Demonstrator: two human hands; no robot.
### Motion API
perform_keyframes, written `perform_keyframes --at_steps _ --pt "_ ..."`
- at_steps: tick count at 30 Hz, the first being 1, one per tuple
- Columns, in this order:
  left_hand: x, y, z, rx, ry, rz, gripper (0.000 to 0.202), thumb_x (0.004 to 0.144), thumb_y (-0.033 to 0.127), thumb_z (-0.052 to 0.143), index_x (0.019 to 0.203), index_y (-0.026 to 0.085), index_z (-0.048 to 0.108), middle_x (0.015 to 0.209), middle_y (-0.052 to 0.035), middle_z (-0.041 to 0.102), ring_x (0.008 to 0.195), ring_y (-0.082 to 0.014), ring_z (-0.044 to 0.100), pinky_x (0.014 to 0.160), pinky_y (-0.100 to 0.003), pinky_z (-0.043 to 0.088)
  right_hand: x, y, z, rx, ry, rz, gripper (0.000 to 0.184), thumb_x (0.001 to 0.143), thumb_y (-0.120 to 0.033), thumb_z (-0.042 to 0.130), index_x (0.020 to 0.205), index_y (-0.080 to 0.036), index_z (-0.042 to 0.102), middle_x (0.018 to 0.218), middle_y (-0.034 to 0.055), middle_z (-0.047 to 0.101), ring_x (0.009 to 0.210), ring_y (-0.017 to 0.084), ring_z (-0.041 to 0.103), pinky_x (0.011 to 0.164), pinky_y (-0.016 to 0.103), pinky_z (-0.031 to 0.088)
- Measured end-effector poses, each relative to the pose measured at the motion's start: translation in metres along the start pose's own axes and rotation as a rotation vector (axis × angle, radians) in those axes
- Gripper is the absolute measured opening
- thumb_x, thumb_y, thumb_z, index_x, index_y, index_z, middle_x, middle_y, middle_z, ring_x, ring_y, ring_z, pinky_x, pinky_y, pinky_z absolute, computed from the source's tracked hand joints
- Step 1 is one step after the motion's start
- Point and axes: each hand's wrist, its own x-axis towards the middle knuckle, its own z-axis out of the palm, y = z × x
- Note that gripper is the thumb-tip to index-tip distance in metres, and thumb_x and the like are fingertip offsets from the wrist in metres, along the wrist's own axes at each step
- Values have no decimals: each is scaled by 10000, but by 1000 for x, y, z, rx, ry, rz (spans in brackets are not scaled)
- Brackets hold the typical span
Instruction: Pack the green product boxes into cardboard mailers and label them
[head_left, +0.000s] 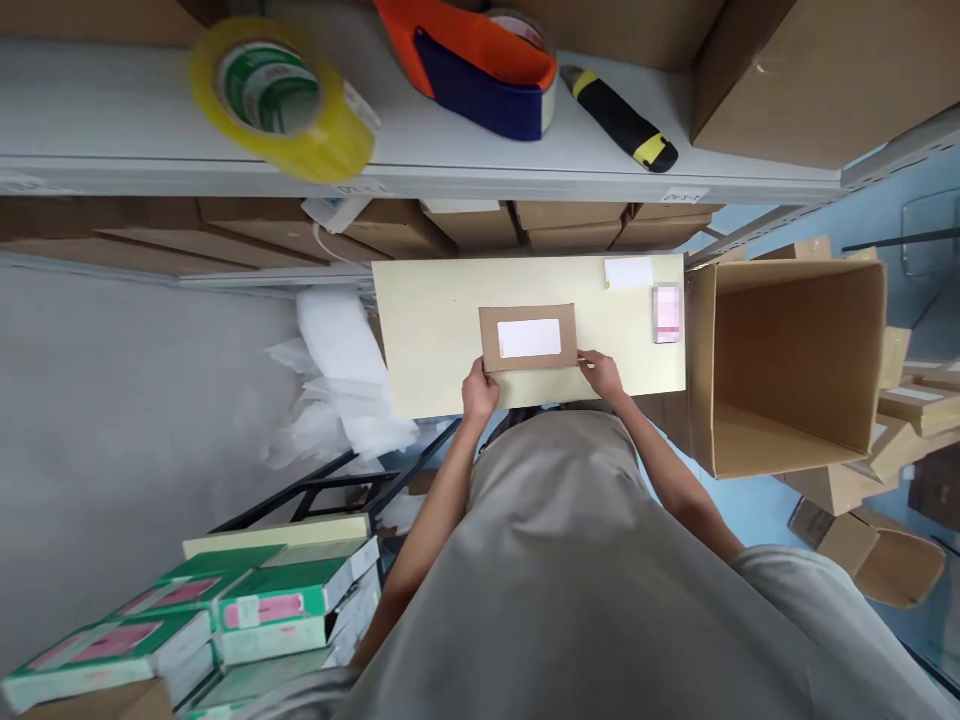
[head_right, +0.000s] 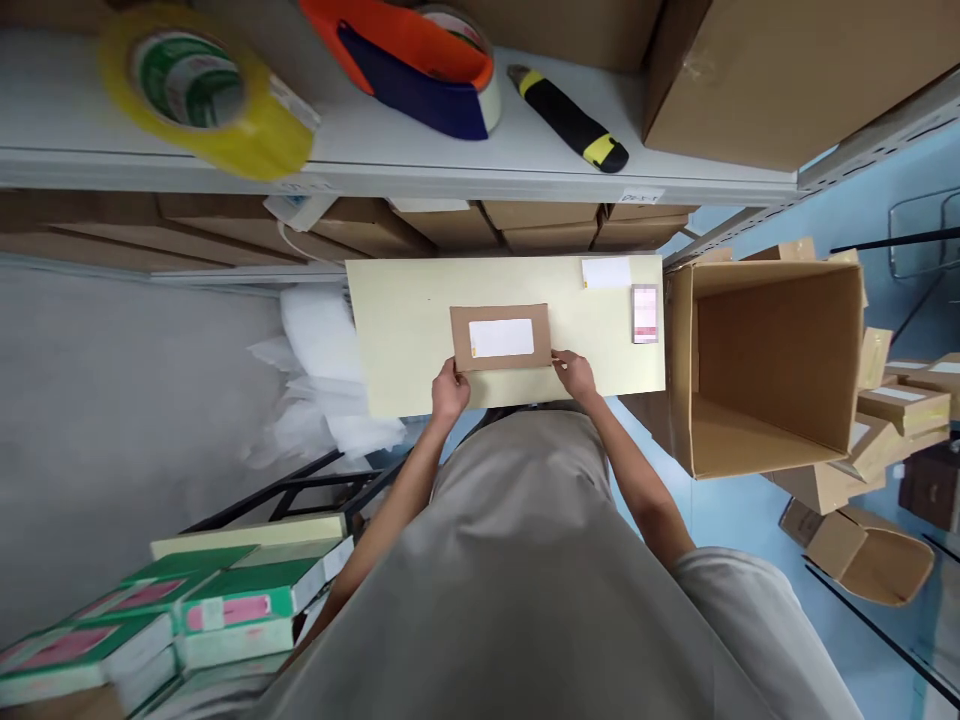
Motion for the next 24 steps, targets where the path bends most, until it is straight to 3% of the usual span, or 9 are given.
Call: perform_keyframes --at_steps 2,4,6,8,11,15,18,20,24 --pt "-3 9 1 -11 93 47 752 903 82 596 1647 179 570 1658 -179 676 1571 -354 639 1348 -518 505 17 12 -23 -4 3 -24 323 1016 -157 644 1234 -227 872 1311 108 875 1119 282 858 1060 422 691" --pt "-6 28 4 -35 198 160 757 938 119 580 1692 162 527 1752 -181 578 1659 -328 543 1412 -497 437 40 24 -53 -29 90 -22 304 1062 -233 634 1264 -199 859 1350 148 856 1145 298 840 1060 448 688" --pt "-6 59 13 -50 238 298 685 977 149 552 1661 194 562 1717 -155 613 1644 -296 556 1402 -470 454 69 37 -84 -76 202 20 348 1098 -287 584 1305 -169 838 1351 186 843 1091 303 821 987 468 697" --pt "2 99 32 -78 175 405 594 1016 164 510 1598 222 616 1645 -134 677 1511 -276 674 1289 -449 573 101 48 -113 -162 284 48 389 1113 -316 545 1323 -149 827 1355 215 826 1102 318 781 980 495 680" --pt "27 161 75 -97 24 481 474 1051 183 506 1483 217 698 1530 -129 750 1316 -262 777 1194 -439 625 147 60 -145 -322 348 66 366 1085 -298 565 1294 -160 832 1334 221 814 1250 369 703 1123 569 599" --pt "82 220 140 -95 -143 357 353 1025 164 600 1337 204 759 1484 -146 767 1173 -261 804 1097 -411 639 193 70 -164 -427 274 152 351 1077 -268 567 1289 -145 819 1290 236 814 1282 406 677 1167 632 559" --pt "122 234 179 -84 -165 166 113 979 140 667 995 207 757 1120 -116 825 1075 -281 786 1076 -434 612 215 79 -168 -424 156 177 290 1075 -237 572 1176 -165 835 1173 222 838 1217 404 714 1131 611 589" --pt "139 235 198 -120 -180 126 111 955 149 707 864 212 704 905 -82 764 959 -271 763 982 -425 614 224 85 -171 -416 89 185 265 1067 -218 585 1086 -173 845 1118 211 847 1156 390 748 1099 568 608" --pt "153 233 219 -199 -167 152 96 955 293 777 898 234 727 928 -55 758 971 -238 753 943 -371 609 233 94 -182 -346 42 79 277 1067 -235 586 1053 -178 856 1065 180 858 1134 371 781 1059 517 634"
